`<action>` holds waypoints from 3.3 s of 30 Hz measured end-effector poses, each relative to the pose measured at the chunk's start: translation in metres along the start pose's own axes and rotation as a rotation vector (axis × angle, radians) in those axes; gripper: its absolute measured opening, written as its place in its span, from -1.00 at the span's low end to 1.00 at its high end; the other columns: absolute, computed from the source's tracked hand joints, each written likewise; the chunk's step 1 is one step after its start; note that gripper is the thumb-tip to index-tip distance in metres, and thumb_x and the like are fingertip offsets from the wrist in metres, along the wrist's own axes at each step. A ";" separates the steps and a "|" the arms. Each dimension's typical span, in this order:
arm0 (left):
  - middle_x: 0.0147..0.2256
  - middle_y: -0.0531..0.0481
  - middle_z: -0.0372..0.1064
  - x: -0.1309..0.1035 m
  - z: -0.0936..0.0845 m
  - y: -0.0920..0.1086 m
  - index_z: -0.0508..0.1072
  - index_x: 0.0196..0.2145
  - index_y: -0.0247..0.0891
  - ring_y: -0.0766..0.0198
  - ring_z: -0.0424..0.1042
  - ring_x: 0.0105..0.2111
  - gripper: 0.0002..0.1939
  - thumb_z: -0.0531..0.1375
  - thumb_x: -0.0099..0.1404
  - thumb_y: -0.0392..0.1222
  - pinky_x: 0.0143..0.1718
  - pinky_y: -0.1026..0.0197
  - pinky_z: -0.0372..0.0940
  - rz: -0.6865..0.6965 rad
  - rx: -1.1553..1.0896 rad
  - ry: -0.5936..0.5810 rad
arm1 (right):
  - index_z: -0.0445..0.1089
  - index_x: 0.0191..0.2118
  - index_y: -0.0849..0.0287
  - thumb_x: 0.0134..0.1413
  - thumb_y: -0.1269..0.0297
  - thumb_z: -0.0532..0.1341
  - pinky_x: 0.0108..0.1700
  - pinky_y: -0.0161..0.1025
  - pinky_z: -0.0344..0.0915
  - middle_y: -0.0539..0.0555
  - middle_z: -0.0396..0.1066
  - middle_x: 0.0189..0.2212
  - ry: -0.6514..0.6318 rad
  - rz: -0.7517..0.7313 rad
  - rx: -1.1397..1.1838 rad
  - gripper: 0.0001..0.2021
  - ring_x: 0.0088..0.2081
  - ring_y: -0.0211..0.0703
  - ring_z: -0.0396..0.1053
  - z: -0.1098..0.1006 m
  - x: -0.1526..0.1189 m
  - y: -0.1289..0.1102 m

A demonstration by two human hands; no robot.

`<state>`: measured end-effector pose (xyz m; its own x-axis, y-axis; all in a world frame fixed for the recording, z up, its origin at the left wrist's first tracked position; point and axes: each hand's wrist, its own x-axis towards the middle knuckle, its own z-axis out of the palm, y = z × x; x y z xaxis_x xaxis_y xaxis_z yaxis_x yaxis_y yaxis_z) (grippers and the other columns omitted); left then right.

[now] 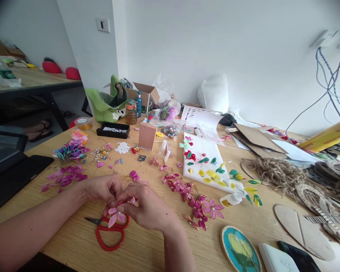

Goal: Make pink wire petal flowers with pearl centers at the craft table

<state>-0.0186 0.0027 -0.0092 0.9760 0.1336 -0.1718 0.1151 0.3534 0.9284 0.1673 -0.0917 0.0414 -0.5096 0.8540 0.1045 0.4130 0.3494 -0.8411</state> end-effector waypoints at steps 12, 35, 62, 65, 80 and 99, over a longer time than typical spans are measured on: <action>-0.51 -0.06 0.55 0.000 0.002 0.001 0.63 -0.44 -0.35 0.33 0.43 -0.66 -0.79 0.39 0.05 -0.11 -0.69 0.40 0.33 -0.012 -0.002 -0.019 | 0.46 -0.36 0.16 0.11 0.41 0.25 -0.18 -0.25 0.29 0.01 0.48 -0.39 -0.008 -0.049 -0.029 -0.94 -0.28 -0.20 0.38 0.000 0.000 0.001; -0.50 -0.05 0.56 0.000 -0.001 -0.005 0.63 -0.46 -0.31 0.24 0.47 -0.51 -0.83 0.40 0.02 -0.14 -0.43 0.28 0.40 0.012 0.058 0.052 | 0.44 -0.41 0.16 0.06 0.43 0.29 -0.21 -0.26 0.28 0.01 0.48 -0.42 0.044 -0.034 0.017 -0.93 -0.31 -0.20 0.39 0.001 0.000 0.000; -0.54 -0.13 0.50 -0.003 -0.012 -0.018 0.61 -0.56 -0.34 0.23 0.44 -0.54 -0.80 0.44 -0.06 -0.14 -0.48 0.27 0.33 0.138 -0.096 0.159 | 0.45 -0.47 0.26 0.11 0.00 0.23 -0.46 -0.33 0.03 -0.04 0.24 -0.56 0.110 0.075 0.292 -0.63 -0.50 -0.32 0.11 0.002 0.003 0.008; -0.55 -0.11 0.50 -0.003 -0.011 -0.015 0.61 -0.56 -0.34 0.30 0.41 -0.58 -0.80 0.45 -0.07 -0.14 -0.53 0.31 0.29 0.155 -0.124 0.189 | 0.47 -0.40 0.27 0.13 -0.01 0.20 -0.41 -0.32 0.08 0.00 0.31 -0.50 0.163 0.069 0.330 -0.62 -0.45 -0.28 0.18 0.001 0.005 0.010; -0.55 -0.07 0.52 0.003 0.000 0.000 0.60 -0.52 -0.38 0.36 0.49 -0.54 -0.81 0.45 -0.05 -0.19 -0.62 0.50 0.27 0.360 -0.373 0.462 | 0.46 -0.11 0.10 0.20 -0.01 0.13 0.09 -0.13 0.19 0.08 0.47 -0.15 0.450 0.152 0.527 -0.66 -0.01 -0.06 0.34 0.024 0.020 0.017; -0.45 -0.15 0.56 0.010 -0.002 0.007 0.56 -0.48 -0.41 0.28 0.53 -0.51 -0.94 0.32 0.04 -0.34 -0.66 0.44 0.23 0.252 -0.348 0.920 | 0.33 -0.38 0.18 0.29 0.24 -0.03 -0.52 -0.35 -0.04 -0.06 0.24 -0.63 0.513 0.143 -0.262 -0.71 -0.60 -0.27 0.16 0.045 0.025 0.038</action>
<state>-0.0081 0.0091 -0.0048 0.4269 0.8505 -0.3074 -0.2779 0.4468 0.8504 0.1362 -0.0750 -0.0119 -0.0325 0.9541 0.2977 0.6562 0.2450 -0.7137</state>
